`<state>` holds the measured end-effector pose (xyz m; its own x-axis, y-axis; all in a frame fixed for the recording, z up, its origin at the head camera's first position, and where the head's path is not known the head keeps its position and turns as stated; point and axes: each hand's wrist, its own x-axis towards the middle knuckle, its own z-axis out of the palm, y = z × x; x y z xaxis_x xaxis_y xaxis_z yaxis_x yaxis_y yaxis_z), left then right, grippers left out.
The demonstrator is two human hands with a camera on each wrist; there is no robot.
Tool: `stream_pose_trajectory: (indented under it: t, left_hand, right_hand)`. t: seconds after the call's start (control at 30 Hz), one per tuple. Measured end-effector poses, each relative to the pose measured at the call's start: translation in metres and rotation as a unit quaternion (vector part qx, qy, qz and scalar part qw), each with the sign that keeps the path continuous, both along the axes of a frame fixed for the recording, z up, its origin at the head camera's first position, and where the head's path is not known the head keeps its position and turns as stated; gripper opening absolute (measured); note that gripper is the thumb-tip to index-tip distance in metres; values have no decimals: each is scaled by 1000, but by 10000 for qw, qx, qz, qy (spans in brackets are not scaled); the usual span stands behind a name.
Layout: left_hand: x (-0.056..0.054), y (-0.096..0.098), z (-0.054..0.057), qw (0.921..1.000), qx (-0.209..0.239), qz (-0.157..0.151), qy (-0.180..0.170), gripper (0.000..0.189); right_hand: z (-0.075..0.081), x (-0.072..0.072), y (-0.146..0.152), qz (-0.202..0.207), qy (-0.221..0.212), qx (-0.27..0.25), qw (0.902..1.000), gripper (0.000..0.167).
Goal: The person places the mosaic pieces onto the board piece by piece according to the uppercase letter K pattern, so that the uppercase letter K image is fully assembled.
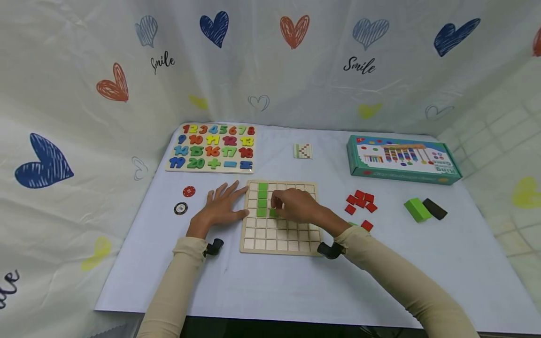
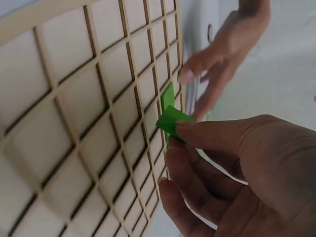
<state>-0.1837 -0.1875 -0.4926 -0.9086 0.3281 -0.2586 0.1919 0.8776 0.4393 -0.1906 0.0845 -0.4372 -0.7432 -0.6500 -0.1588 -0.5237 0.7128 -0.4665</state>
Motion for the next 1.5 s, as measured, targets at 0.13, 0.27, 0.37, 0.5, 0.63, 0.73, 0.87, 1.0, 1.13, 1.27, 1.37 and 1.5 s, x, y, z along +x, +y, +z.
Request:
stream_pose_trajectory:
  t: [0.13,0.27,0.37,0.5,0.63,0.73,0.87,1.0,1.13,1.27,1.37,1.5]
  left_hand:
    - [-1,0,2,10000,16,-26,8,81]
    - [0,1,4,10000,-22,-1,-5,81]
    - [0,1,4,10000,-21,26,-25,81]
    - [1,0,2,10000,0,58,-69,81]
    - [2,1,-1,10000,-8,45,-44,81]
    - [2,3,0,10000,-14,34,-24,81]
    - [3,3,0,10000,14,36,-4,80]
    - [3,2,0,10000,13,36,54,80]
    - [3,2,1,10000,21,30,55,80]
    - [3,1,1,10000,4,36,65,81]
    - [2,1,0,10000,11,49,42,81]
    - [2,2,-1,9999,66,84,-13,81]
  right_hand:
    - [-8,1,-18,92,-194,-164,9996,9]
    - [-16,2,-27,55,-431,-368,9984,6]
    - [-20,5,-30,-21,-514,-494,9975,5]
    - [-24,9,-33,-108,-488,-457,9977,4]
    - [-28,11,-32,-113,-419,-376,9983,4]
    - [-31,12,-32,-116,-343,-305,9989,3]
    - [-32,13,-32,-101,-135,-196,9997,4]
    - [-29,15,-33,13,217,-85,9997,3]
    - [-23,19,-34,102,481,-36,9988,7]
    - [-14,21,-31,148,285,-168,9993,13]
    - [-9,21,-26,134,13,-250,9996,15]
    - [-5,19,-12,48,-153,-249,9996,16]
